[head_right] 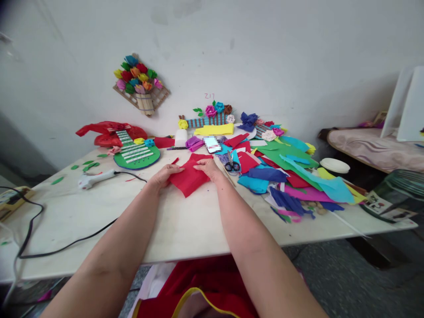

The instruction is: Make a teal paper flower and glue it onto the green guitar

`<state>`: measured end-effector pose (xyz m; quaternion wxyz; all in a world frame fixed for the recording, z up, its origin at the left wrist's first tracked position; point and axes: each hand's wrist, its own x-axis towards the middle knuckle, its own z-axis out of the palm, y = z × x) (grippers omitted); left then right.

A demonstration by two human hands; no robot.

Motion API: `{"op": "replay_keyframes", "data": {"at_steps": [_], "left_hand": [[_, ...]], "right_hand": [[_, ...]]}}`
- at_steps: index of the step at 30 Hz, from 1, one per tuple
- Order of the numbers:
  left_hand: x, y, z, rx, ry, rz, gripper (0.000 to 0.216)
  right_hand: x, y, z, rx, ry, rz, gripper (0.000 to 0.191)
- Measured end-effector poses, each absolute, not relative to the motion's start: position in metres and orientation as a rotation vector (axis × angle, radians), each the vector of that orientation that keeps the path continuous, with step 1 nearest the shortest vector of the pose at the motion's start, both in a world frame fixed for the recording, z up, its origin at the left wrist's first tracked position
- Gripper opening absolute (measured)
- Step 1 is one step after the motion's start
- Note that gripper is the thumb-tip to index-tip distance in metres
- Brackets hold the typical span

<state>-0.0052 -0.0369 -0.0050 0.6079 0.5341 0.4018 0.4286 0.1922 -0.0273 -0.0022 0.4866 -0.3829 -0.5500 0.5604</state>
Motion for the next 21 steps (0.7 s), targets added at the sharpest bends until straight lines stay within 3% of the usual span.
{"op": "replay_keyframes", "data": {"at_steps": [21], "left_hand": [[-0.0042, -0.0348, -0.0096, 1.146, 0.854, 1.052, 0.024]], "right_hand": [[0.1903, -0.0209, -0.0077, -0.863, -1.206, 1.498, 0.023]]}}
